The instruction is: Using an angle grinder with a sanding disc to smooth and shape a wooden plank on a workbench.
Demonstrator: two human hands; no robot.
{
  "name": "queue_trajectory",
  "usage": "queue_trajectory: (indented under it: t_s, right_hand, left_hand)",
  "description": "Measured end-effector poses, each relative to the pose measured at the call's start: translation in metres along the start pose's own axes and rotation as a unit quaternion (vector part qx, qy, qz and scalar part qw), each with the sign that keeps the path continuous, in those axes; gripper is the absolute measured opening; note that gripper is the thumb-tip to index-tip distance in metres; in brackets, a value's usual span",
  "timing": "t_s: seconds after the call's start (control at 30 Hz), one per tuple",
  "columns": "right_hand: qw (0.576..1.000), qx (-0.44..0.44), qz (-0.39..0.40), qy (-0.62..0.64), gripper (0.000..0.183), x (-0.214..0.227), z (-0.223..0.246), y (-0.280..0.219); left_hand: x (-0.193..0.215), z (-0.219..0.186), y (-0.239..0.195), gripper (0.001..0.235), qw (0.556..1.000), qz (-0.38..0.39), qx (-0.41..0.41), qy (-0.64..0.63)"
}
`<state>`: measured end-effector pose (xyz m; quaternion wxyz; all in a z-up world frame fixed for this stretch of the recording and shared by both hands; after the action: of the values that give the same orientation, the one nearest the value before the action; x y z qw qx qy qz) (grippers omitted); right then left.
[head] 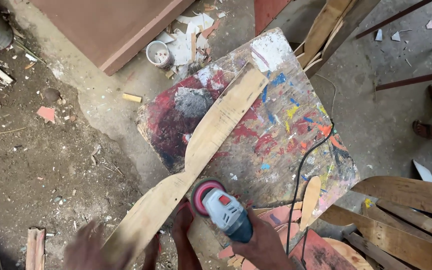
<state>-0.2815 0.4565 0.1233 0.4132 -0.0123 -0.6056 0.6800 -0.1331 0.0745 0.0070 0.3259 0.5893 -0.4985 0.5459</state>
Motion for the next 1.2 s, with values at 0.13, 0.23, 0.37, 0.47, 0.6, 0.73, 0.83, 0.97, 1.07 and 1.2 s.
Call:
queue_trajectory:
  t_s: [0.13, 0.23, 0.37, 0.47, 0.6, 0.73, 0.83, 0.97, 1.07, 1.2]
  right_hand:
    - [0.998, -0.023, -0.054, 0.010, 0.067, 0.034, 0.005, 0.014]
    - [0.992, -0.001, -0.098, 0.078, 0.055, 0.063, 0.016, 0.034]
    - [0.990, 0.053, -0.129, 0.035, 0.059, 0.093, 0.036, 0.086]
    - [0.985, 0.099, -0.137, -0.043, 0.074, 0.101, 0.049, 0.119]
    - [0.980, 0.104, -0.114, -0.128, 0.082, 0.089, 0.051, 0.140]
    - [0.978, 0.082, -0.072, -0.178, 0.072, 0.075, 0.059, 0.143]
    - [0.980, 0.065, -0.059, -0.181, 0.078, 0.077, 0.058, 0.148]
    - [0.989, 0.076, -0.065, -0.113, 0.076, 0.095, 0.073, 0.152]
    - [0.989, 0.098, -0.076, -0.082, 0.099, 0.112, 0.077, 0.167]
    - [0.992, 0.076, -0.094, -0.023, 0.094, 0.137, 0.086, 0.180]
  left_hand:
    - [-0.025, -0.105, 0.086, 0.132, 0.993, 0.013, -0.107, 0.050]
    - [-0.037, -0.144, 0.114, 0.141, 0.948, 0.300, -0.070, 0.081]
    - [-0.029, -0.139, 0.099, 0.109, 0.948, 0.295, -0.070, 0.100]
    - [-0.033, -0.117, 0.073, 0.097, 0.947, 0.308, -0.051, 0.075]
    - [-0.055, -0.090, 0.043, 0.113, 0.937, 0.333, -0.046, 0.096]
    - [-0.066, -0.080, 0.034, 0.123, 0.904, 0.411, -0.016, 0.119]
    - [-0.069, -0.078, 0.034, 0.120, 0.908, 0.406, -0.023, 0.099]
    - [-0.096, -0.064, 0.019, 0.128, 0.936, 0.329, -0.054, 0.109]
    - [-0.104, -0.061, 0.020, 0.125, 0.942, 0.302, -0.045, 0.137]
    - [-0.112, -0.052, 0.017, 0.126, 0.923, 0.358, -0.023, 0.140]
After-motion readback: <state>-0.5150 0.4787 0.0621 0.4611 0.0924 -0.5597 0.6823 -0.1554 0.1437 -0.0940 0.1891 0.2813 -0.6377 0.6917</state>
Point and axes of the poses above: each hand's wrist, its own y-axis towards the middle knuckle, its own x-axis out of the back of the hand, z = x × y, the point moved 6 cm from there along y, towards the middle knuckle, and after that the axes turned 5 degrees about x, right-handed, at the moved point
